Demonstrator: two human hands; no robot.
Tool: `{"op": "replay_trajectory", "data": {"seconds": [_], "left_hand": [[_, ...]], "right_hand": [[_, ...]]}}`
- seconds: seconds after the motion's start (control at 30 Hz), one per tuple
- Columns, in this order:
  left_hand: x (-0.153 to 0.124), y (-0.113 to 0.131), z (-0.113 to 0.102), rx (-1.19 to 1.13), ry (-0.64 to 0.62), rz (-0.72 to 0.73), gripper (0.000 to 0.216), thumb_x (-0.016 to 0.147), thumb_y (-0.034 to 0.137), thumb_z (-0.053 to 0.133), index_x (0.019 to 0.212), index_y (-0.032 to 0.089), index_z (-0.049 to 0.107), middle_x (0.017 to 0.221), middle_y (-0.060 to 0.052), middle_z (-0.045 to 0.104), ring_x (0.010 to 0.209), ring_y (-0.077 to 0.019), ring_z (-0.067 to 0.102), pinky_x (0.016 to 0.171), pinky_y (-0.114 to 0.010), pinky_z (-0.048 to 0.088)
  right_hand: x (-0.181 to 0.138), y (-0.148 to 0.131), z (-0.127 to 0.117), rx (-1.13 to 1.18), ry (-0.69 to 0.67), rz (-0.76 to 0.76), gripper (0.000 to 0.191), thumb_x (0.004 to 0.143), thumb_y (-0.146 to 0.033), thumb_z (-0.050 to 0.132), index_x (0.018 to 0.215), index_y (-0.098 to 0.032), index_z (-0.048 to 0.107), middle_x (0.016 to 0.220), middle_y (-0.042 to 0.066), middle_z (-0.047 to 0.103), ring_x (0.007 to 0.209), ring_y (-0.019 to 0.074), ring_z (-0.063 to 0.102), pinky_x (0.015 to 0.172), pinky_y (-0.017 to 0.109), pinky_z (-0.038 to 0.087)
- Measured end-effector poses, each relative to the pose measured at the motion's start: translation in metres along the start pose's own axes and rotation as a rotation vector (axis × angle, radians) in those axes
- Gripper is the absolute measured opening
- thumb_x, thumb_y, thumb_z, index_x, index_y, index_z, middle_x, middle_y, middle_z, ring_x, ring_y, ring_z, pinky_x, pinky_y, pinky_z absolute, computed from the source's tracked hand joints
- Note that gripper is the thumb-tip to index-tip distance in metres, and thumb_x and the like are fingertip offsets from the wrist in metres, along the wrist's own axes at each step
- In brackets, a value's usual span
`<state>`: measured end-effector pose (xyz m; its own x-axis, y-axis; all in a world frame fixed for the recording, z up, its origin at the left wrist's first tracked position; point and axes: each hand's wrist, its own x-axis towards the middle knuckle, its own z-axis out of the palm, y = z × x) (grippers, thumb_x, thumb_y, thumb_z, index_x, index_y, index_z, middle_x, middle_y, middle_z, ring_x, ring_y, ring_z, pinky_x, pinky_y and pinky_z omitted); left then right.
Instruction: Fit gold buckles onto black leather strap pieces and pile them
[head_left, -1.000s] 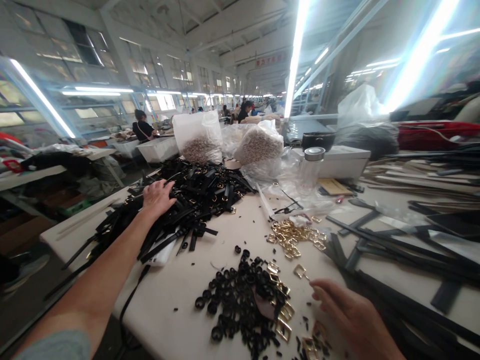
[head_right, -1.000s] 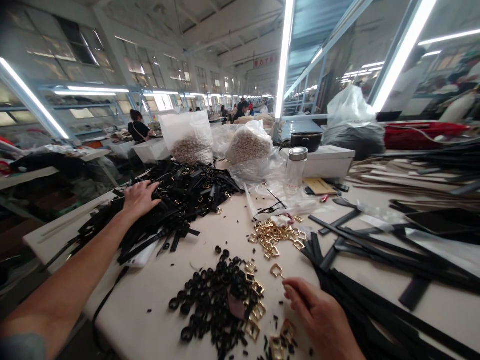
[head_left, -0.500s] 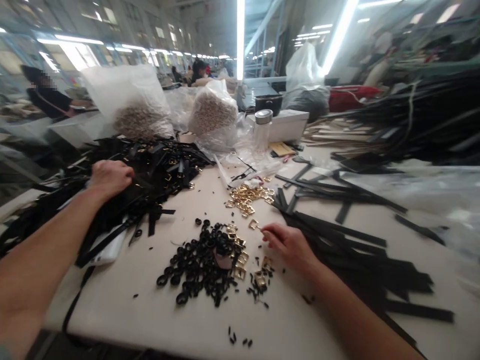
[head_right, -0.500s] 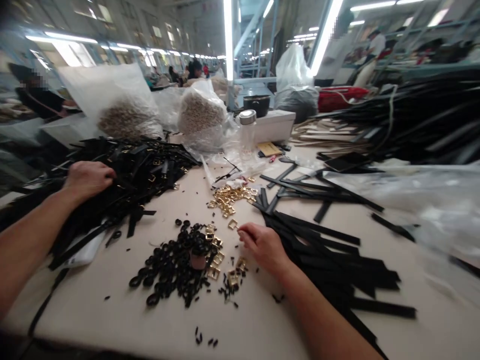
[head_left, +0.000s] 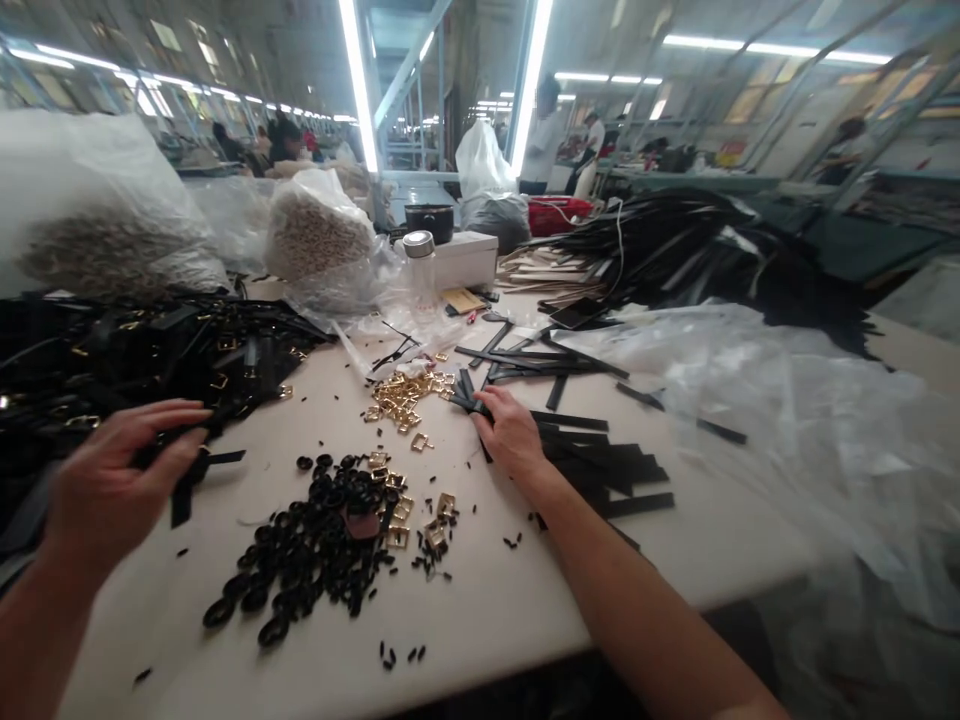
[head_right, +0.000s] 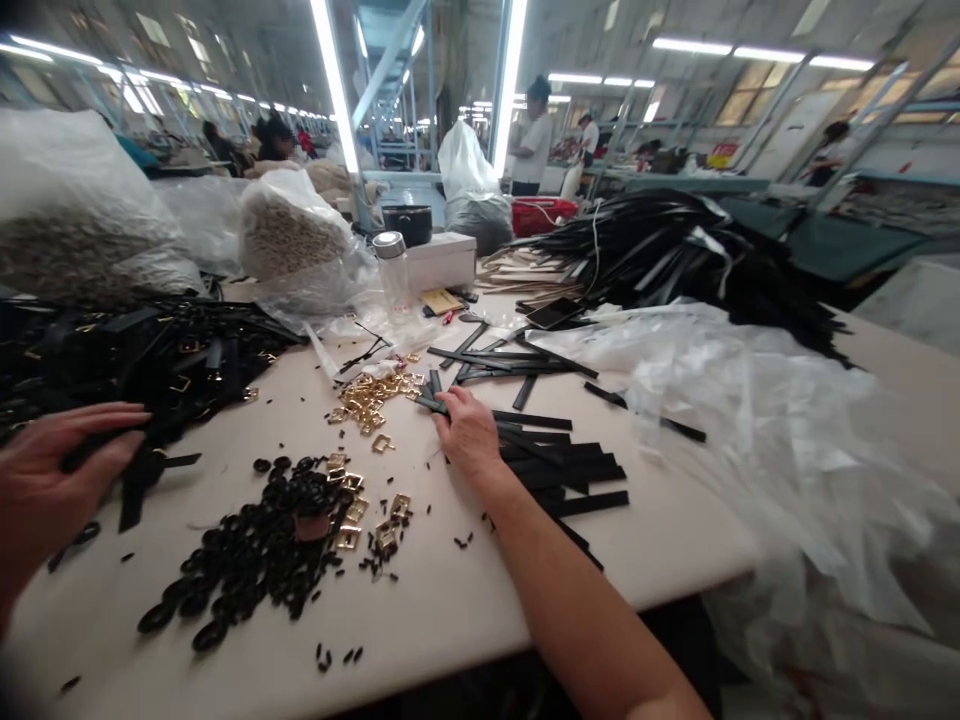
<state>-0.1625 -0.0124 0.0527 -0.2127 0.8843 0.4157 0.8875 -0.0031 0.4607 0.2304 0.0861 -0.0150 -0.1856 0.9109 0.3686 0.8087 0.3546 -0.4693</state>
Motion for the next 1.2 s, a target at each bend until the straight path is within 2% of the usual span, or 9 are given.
{"op": "replay_trajectory", "data": {"seconds": [0.07,0.2,0.5,0.6,0.7,0.8,0.9,1.03,1.2], "left_hand": [[-0.004,0.041,0.024,-0.233,0.115,0.132,0.02,0.082,0.045,0.058,0.095,0.033,0.067,0.109,-0.001,0.068,0.109,-0.0304,0.061,0.108,-0.052,0.04],[-0.01,0.089,0.059,-0.425,-0.021,0.228,0.016,0.085,0.037,0.059,0.091,0.026,0.069,0.107,-0.003,0.07,0.104,-0.0251,0.064,0.102,-0.042,0.046],[-0.018,0.082,0.074,-0.633,0.003,-0.129,0.025,0.08,0.039,0.065,0.096,0.021,0.072,0.098,-0.004,0.073,0.091,-0.0206,0.065,0.088,-0.034,0.049],[-0.018,0.084,0.072,-0.669,-0.011,-0.198,0.029,0.078,0.041,0.067,0.098,0.02,0.073,0.092,-0.004,0.073,0.086,-0.0194,0.065,0.083,-0.032,0.05],[-0.021,0.093,0.073,-0.819,-0.145,-0.268,0.042,0.077,0.048,0.069,0.105,0.018,0.07,0.084,-0.005,0.072,0.073,-0.0174,0.066,0.072,-0.03,0.052],[-0.028,0.106,0.075,-0.985,-0.359,-0.326,0.049,0.077,0.054,0.069,0.109,0.018,0.067,0.079,-0.005,0.072,0.063,-0.016,0.065,0.06,-0.027,0.052],[-0.035,0.117,0.079,-1.043,-0.465,-0.378,0.037,0.075,0.052,0.071,0.091,0.019,0.069,0.075,-0.004,0.072,0.06,-0.0153,0.065,0.058,-0.025,0.051],[-0.037,0.118,0.08,-1.067,-0.416,-0.399,0.024,0.072,0.041,0.076,0.077,0.019,0.066,0.066,0.0,0.067,0.057,-0.0122,0.061,0.057,-0.023,0.049],[-0.033,0.115,0.077,-1.112,-0.365,-0.475,0.034,0.067,0.036,0.079,0.095,0.02,0.067,0.075,0.001,0.068,0.057,-0.012,0.064,0.059,-0.024,0.053]], "right_hand": [[0.0,0.001,0.001,-0.091,-0.056,0.043,0.041,0.088,-0.029,0.061,0.127,-0.015,0.058,0.125,0.015,0.063,0.113,0.0272,0.059,0.097,0.04,0.043],[-0.001,0.0,-0.003,-0.226,-0.082,0.067,0.032,0.086,-0.03,0.065,0.115,-0.016,0.064,0.108,0.012,0.071,0.1,0.0264,0.063,0.093,0.04,0.042],[0.004,0.002,-0.01,-0.244,-0.077,0.036,0.016,0.089,-0.02,0.055,0.087,-0.016,0.071,0.094,0.011,0.071,0.094,0.0253,0.061,0.095,0.041,0.036],[0.001,-0.008,-0.016,-0.186,0.056,-0.087,0.019,0.093,-0.02,0.049,0.087,-0.018,0.067,0.095,0.009,0.071,0.093,0.0228,0.062,0.104,0.042,0.032],[-0.008,-0.029,-0.02,-0.018,0.167,-0.307,0.018,0.098,-0.024,0.044,0.094,-0.022,0.062,0.094,0.004,0.071,0.087,0.0187,0.064,0.109,0.041,0.033],[-0.021,-0.051,-0.017,0.092,0.131,-0.551,0.015,0.097,-0.021,0.045,0.093,-0.022,0.06,0.087,0.002,0.071,0.082,0.0156,0.065,0.105,0.037,0.04],[-0.03,-0.064,-0.009,0.148,0.058,-0.674,0.016,0.097,-0.016,0.046,0.09,-0.021,0.06,0.086,0.003,0.072,0.082,0.0148,0.067,0.103,0.035,0.041],[-0.033,-0.065,0.001,0.389,-0.008,-0.472,0.007,0.093,-0.025,0.057,0.094,-0.021,0.063,0.086,0.003,0.072,0.079,0.0164,0.068,0.087,0.033,0.051],[-0.032,-0.059,0.011,0.651,-0.126,-0.22,0.018,0.085,-0.029,0.069,0.101,-0.021,0.067,0.093,0.003,0.073,0.083,0.0165,0.069,0.078,0.028,0.055]]}}
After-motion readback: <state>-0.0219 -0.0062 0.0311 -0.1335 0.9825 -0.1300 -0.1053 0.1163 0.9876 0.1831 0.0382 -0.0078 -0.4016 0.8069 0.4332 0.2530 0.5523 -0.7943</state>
